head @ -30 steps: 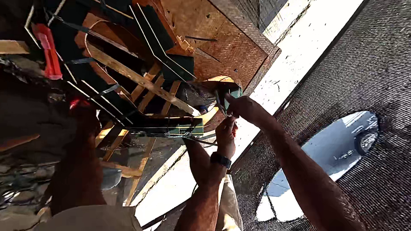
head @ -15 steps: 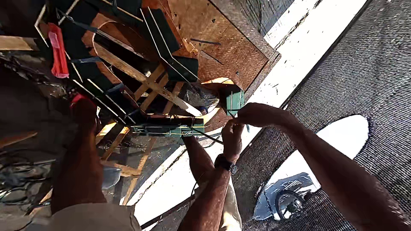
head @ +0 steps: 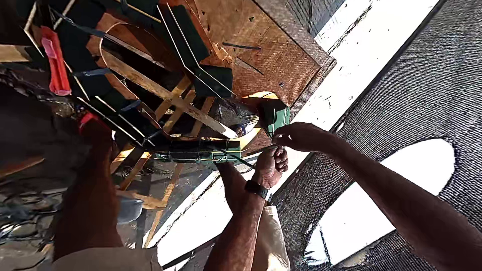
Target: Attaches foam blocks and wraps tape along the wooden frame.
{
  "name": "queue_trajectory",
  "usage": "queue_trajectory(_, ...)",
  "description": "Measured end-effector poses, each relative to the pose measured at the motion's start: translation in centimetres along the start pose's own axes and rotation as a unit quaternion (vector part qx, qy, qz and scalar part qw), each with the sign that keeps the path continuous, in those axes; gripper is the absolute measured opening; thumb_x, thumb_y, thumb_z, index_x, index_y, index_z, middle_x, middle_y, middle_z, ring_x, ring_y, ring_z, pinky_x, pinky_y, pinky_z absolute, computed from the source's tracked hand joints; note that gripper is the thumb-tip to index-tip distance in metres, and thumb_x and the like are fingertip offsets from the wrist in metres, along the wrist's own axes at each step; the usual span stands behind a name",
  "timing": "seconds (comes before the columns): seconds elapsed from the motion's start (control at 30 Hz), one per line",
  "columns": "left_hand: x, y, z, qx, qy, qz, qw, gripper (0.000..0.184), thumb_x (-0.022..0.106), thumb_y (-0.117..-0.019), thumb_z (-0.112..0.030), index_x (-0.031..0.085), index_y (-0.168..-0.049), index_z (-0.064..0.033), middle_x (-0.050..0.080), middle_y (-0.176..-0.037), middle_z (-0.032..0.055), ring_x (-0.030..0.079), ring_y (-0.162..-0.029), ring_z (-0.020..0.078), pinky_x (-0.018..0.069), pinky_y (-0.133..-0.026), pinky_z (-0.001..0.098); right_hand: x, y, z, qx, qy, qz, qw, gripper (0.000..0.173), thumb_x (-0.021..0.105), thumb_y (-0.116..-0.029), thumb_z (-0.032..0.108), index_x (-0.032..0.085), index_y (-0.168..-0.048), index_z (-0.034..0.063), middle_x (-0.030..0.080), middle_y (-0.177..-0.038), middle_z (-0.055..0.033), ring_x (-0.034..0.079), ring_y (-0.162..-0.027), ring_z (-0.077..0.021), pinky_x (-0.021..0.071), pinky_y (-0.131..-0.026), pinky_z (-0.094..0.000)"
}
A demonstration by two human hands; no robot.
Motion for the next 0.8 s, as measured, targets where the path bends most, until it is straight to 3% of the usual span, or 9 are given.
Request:
queue_trajectory(0.07, 0.1, 0.1, 0.6, -0.013, -0.009, -0.018, 1.0, 0.045, 0.03, -0.1122, -0.03, 0.047, -0.073, -0.0149, 0.042, -0.055, -0.0041, 0.038, -0.042, 0.0074, 0.0342, -0.04, 0.0205, 0.7, -0.7, -0.7, 0.003, -0.086, 0.019, 0.996, 0.041, 0.049, -0.1081, 0.044, 0.067, -0.128, 0.0127, 0.072, -0.101, -0.012, 0.07, -0.092, -0.0274, 0.0552, -0.087, -0.055)
queue_trajectory(0.2, -0.2, 0.7, 0.1, 0.073, -0.116, -0.047, 0.989, 0.042, 0.033, -0.1121, -0.026, 0.054, -0.079, -0.0121, 0.043, -0.058, -0.005, 0.037, -0.044, 0.005, 0.0332, -0.042, 0.0191, 3.2, -2.3, -1.0, 0.042, -0.233, -0.034, 0.971, 0.034, 0.061, -0.1032, 0.033, 0.066, -0.085, 0.0048, 0.057, -0.073, -0.0068, 0.054, -0.066, -0.0179, 0.0465, -0.064, -0.0412)
queue_trajectory(0.33, -0.5, 1.1, 1.1, 0.292, -0.299, -0.092, 0.904, 0.02, 0.056, -0.1008, -0.013, 0.07, -0.094, -0.0023, 0.056, -0.069, -0.0018, 0.047, -0.057, 0.0046, 0.0413, -0.054, 0.0229, 4.3, -2.2, -0.9, 0.113, -0.366, -0.126, 0.915, 0.026, 0.063, -0.1019, 0.029, 0.071, -0.098, 0.0046, 0.063, -0.077, -0.0081, 0.057, -0.063, -0.0173, 0.0495, -0.06, -0.0386)
queue_trajectory(0.47, 0.4, 0.9, 1.3, 0.184, -0.106, -0.146, 0.966, 0.037, 0.04, -0.1116, -0.023, 0.057, -0.082, -0.0087, 0.046, -0.061, -0.0034, 0.038, -0.046, 0.0054, 0.0345, -0.042, 0.0193, 5.3, -1.3, -0.6, 0.075, -0.562, -0.032, 0.823, 0.018, 0.058, -0.1046, 0.029, 0.064, -0.113, 0.0143, 0.047, -0.066, 0.0056, 0.038, -0.048, -0.0018, 0.0336, -0.044, -0.0179)
queue_trajectory(0.53, 0.4, 1.0, 0.8, 0.089, 0.009, -0.124, 0.988, 0.043, 0.033, -0.1117, -0.03, 0.047, -0.074, -0.0155, 0.039, -0.054, -0.0047, 0.036, -0.041, 0.0084, 0.0358, -0.04, 0.0226, 5.3, -1.0, -1.1, 0.022, -0.475, -0.005, 0.88, 0.027, 0.054, -0.1068, 0.032, 0.067, -0.125, 0.0166, 0.053, -0.071, 0.0028, 0.045, -0.054, -0.004, 0.0399, -0.051, -0.0215)
queue_trajectory(0.6, -0.2, 0.7, 0.3, 0.025, 0.065, -0.081, 0.994, 0.047, 0.031, -0.1095, -0.031, 0.043, -0.066, -0.0191, 0.037, -0.051, -0.0053, 0.038, -0.041, 0.01, 0.0385, -0.043, 0.0256, 4.8, -0.8, -1.4, -0.031, -0.367, 0.006, 0.93, 0.031, 0.054, -0.1078, 0.032, 0.067, -0.133, 0.0181, 0.069, -0.09, -0.0035, 0.06, -0.072, -0.0084, 0.0533, -0.07, -0.0299)
queue_trajectory(0.63, -0.6, 0.6, 0.2, 0.002, 0.079, -0.055, 0.995, 0.048, 0.031, -0.109, -0.032, 0.043, -0.065, -0.0195, 0.037, -0.051, -0.0054, 0.038, -0.042, 0.0104, 0.0392, -0.044, 0.0265, 4.8, -0.9, -1.6, -0.053, -0.349, 0.001, 0.936, 0.031, 0.054, -0.1079, 0.031, 0.067, -0.133, 0.0182, 0.069, -0.089, -0.0035, 0.059, -0.07, -0.0077, 0.0523, -0.068, -0.0287)
queue_trajectory(0.73, -0.8, -0.2, -0.2, -0.044, 0.04, -0.015, 0.998, 0.051, 0.032, -0.1081, -0.033, 0.042, -0.06, -0.0198, 0.037, -0.05, -0.0056, 0.037, -0.042, 0.0102, 0.0375, -0.043, 0.0266, 4.1, -0.8, -2.7, -0.074, -0.289, -0.004, 0.954, 0.032, 0.053, -0.1079, 0.034, 0.07, -0.126, 0.014, 0.065, -0.083, -0.0034, 0.055, -0.066, -0.0088, 0.0495, -0.064, -0.0293)
queue_trajectory(0.8, -1.2, -0.5, -0.5, -0.04, -0.014, 0.013, 0.999, 0.049, 0.034, -0.1083, -0.033, 0.046, -0.064, -0.018, 0.039, -0.052, -0.0051, 0.039, -0.044, 0.0096, 0.0385, -0.046, 0.0262, 3.1, -0.4, -2.8, -0.051, -0.165, -0.006, 0.985, 0.038, 0.054, -0.1064, 0.042, 0.072, -0.114, 0.0099, 0.069, -0.089, -0.0084, 0.066, -0.08, -0.0193, 0.0553, -0.078, -0.0447)
Point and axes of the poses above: each hand's wrist, its own y-axis away from the middle knuckle, its own x-axis out of the palm, z = x × y, the point moved 2 cm from there along -y, towards the middle knuckle
